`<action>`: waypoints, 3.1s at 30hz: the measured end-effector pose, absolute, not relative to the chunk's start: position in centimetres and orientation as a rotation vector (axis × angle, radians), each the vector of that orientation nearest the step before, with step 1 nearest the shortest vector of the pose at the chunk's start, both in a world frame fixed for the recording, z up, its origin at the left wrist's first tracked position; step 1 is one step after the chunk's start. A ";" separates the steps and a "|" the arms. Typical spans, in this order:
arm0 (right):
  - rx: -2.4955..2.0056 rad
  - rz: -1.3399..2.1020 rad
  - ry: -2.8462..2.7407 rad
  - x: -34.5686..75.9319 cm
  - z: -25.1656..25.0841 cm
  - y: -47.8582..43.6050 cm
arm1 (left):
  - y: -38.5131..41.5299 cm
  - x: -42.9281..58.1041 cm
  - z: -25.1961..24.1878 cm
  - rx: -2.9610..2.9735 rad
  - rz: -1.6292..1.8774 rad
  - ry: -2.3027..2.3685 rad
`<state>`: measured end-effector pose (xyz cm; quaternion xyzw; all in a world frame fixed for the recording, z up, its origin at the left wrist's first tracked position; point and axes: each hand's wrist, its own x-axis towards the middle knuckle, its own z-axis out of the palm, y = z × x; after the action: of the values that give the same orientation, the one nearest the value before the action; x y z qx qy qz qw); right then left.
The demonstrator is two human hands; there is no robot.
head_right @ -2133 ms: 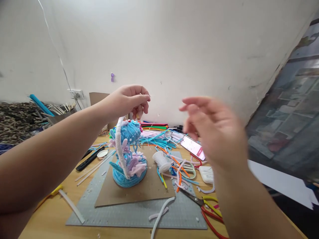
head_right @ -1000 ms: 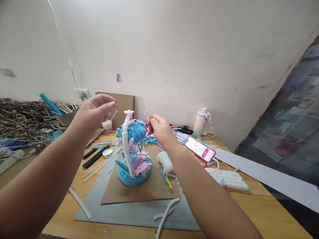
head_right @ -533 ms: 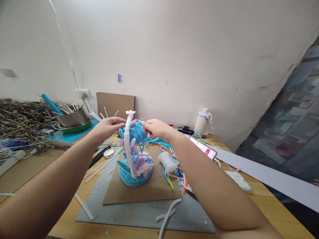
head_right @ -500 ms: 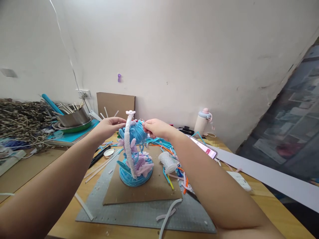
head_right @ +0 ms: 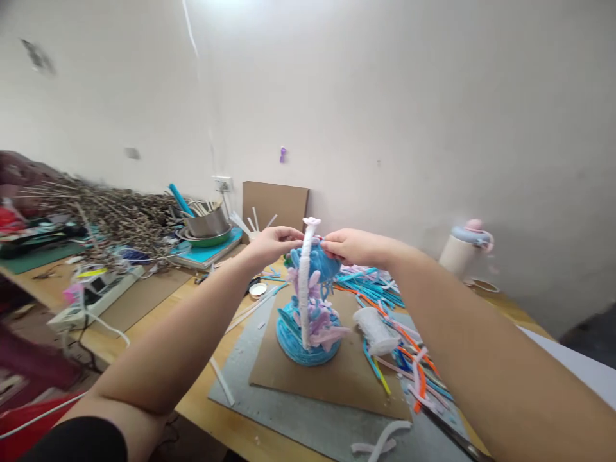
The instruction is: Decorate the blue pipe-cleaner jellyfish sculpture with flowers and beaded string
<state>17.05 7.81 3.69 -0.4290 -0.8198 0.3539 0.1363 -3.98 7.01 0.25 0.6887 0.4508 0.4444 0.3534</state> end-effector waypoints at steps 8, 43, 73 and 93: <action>-1.298 0.941 -2.420 16.2 3.9 7.9 | 7.1 -4.0 0.0 1.753 1.158 1.140; -1.184 0.695 -2.155 15.7 3.1 7.7 | 7.9 -5.5 0.5 1.692 1.572 1.291; -1.263 0.518 -2.188 17.2 1.8 5.5 | 7.6 -7.2 7.0 1.963 1.617 1.465; -0.941 0.577 -1.985 12.0 5.9 6.1 | 8.2 -5.8 9.2 1.256 1.642 0.810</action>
<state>12.03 6.06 5.85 -0.3756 -0.7926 0.2304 0.4215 -5.77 8.25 9.16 0.5068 0.3268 0.6624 0.4445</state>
